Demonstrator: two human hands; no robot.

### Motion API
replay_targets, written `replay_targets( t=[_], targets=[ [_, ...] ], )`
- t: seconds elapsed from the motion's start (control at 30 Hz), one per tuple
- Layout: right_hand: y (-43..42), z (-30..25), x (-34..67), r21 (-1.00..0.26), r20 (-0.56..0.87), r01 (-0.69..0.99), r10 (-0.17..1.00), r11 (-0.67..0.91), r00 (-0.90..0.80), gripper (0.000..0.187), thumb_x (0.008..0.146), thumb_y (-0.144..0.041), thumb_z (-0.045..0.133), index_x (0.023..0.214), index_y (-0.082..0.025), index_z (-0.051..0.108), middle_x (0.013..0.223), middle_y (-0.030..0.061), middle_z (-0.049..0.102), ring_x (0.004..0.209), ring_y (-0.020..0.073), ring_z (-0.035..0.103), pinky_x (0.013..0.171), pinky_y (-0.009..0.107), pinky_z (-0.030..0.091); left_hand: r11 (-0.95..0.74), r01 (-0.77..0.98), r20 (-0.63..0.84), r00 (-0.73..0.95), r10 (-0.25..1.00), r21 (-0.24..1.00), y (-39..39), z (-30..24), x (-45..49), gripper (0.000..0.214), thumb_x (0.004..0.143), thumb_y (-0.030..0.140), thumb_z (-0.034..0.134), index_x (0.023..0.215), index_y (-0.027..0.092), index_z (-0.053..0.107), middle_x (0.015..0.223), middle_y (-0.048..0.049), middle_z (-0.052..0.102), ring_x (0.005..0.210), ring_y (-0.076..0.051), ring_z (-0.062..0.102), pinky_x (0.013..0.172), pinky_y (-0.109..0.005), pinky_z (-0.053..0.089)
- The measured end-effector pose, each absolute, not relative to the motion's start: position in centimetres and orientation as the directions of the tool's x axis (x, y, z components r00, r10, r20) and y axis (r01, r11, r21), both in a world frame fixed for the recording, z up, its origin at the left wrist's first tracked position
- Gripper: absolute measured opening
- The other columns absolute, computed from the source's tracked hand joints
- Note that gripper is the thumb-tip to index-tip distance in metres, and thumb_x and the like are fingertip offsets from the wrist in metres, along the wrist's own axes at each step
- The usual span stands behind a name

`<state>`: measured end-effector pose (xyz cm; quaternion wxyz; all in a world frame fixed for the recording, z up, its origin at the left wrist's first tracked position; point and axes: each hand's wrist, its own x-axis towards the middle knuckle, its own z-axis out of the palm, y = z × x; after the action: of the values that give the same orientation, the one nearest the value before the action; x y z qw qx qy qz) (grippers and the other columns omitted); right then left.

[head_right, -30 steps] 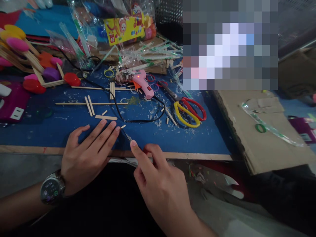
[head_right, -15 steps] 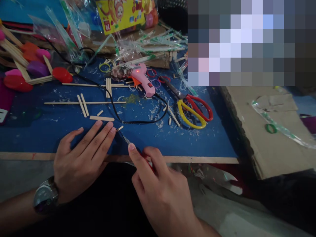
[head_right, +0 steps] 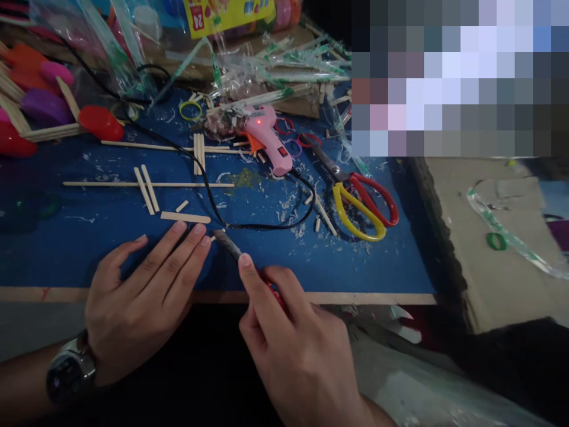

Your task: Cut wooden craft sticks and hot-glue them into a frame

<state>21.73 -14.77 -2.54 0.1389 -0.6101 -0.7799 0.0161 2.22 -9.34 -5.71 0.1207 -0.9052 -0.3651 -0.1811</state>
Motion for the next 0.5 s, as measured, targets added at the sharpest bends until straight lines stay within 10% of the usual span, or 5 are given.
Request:
replay_targets(
  t=[0.5],
  targets=[
    [-14.8,-2.5,24.2,-0.351,0.295,0.920,0.953,0.173,-0.067,0.032,0.093,-0.012,0.058,0.118,-0.029,0.071,0.110,0.0068,0.067,0.089,0.0197,0.072,0.070,0.031,0.063,-0.720,0.693,0.390,0.671,0.631,-0.030,-9.6,-5.4,1.8,0.041,0.099,0.017,0.052,0.138,0.006,0.057,0.145,-0.0160,0.057,0.130,-0.031,0.061,0.103,-0.049,0.044]
  ],
)
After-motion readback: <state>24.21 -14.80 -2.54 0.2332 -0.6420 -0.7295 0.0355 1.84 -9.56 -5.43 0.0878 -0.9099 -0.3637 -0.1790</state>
